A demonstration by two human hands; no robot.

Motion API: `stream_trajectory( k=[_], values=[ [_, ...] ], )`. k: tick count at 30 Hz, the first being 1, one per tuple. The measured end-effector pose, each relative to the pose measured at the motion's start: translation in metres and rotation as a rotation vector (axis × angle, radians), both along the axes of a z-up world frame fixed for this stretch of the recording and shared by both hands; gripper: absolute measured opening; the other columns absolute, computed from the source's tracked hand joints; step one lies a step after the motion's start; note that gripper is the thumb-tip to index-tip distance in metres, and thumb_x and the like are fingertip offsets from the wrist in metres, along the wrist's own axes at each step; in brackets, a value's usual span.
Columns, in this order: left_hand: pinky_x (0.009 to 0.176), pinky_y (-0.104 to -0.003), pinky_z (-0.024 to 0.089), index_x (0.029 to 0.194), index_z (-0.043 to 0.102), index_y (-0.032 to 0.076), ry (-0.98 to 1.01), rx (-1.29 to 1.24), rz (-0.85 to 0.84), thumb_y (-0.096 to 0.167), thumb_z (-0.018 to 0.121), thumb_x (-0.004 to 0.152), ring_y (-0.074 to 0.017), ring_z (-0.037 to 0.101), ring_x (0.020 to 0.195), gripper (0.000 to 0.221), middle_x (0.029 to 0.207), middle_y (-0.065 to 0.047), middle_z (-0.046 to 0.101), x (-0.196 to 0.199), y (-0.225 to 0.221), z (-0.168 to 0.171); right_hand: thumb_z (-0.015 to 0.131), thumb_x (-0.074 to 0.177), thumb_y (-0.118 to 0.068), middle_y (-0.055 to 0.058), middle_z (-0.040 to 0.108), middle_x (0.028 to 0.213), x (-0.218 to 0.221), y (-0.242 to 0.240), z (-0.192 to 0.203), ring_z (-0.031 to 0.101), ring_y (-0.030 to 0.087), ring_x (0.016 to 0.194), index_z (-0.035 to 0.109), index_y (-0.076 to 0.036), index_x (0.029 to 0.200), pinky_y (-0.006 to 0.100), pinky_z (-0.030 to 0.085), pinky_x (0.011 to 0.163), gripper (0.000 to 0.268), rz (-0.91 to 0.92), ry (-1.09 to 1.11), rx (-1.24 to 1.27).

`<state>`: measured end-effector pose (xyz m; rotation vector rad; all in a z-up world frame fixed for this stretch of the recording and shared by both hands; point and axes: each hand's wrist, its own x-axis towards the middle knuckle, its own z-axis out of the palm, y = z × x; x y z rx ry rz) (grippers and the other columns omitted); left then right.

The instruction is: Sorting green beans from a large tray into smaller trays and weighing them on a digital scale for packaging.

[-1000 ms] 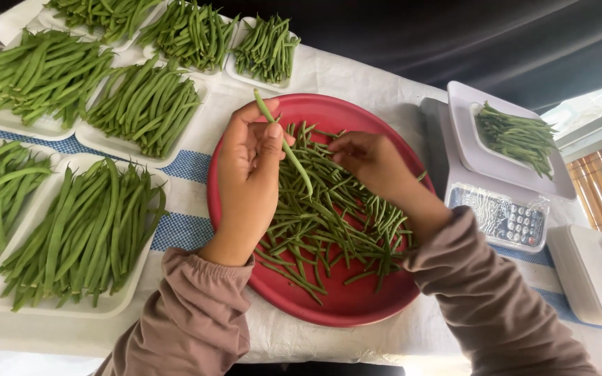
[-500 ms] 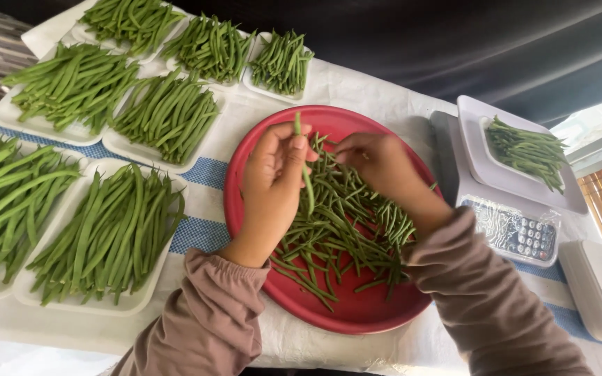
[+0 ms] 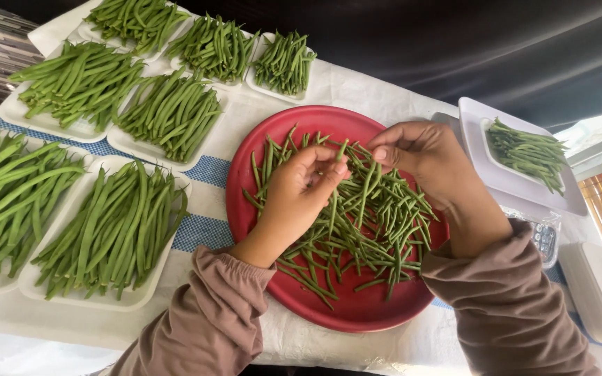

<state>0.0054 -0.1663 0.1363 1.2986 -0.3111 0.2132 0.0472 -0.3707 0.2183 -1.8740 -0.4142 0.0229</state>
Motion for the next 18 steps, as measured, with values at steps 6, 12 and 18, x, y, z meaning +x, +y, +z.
stream_trajectory(
  k=[6,12,18],
  values=[
    [0.057,-0.024,0.062,0.109,0.074,0.008,0.025,-0.004,-0.166,0.024,0.072,0.097,-0.0131,0.073,0.071,0.020,0.091,-0.011,0.078,-0.007,-0.003,0.003,0.085,0.080,-0.003,0.016,0.070,0.075,-0.009,0.020,-0.003,0.070,0.016,0.069,0.074,0.008,0.097,0.029,0.065,0.067,0.023,0.011,-0.017,0.046],
    [0.065,-0.025,0.062,0.109,0.074,0.001,0.003,-0.072,-0.164,0.016,0.079,0.090,-0.0082,0.069,0.072,0.024,0.088,-0.011,0.078,-0.007,-0.005,0.005,0.085,0.082,-0.003,0.015,0.067,0.074,-0.014,0.028,-0.004,0.068,0.015,0.069,0.075,0.007,0.102,0.026,0.063,0.063,0.025,0.006,-0.044,0.020],
    [0.065,-0.020,0.055,0.111,0.078,0.009,-0.063,0.003,-0.095,0.020,0.078,0.093,-0.0019,0.063,0.075,0.021,0.086,-0.002,0.078,-0.001,-0.002,0.000,0.081,0.084,-0.001,0.020,0.068,0.078,-0.001,0.014,-0.016,0.070,0.021,0.066,0.068,0.010,0.117,0.030,0.064,0.062,0.037,0.010,-0.017,0.137]
  ],
)
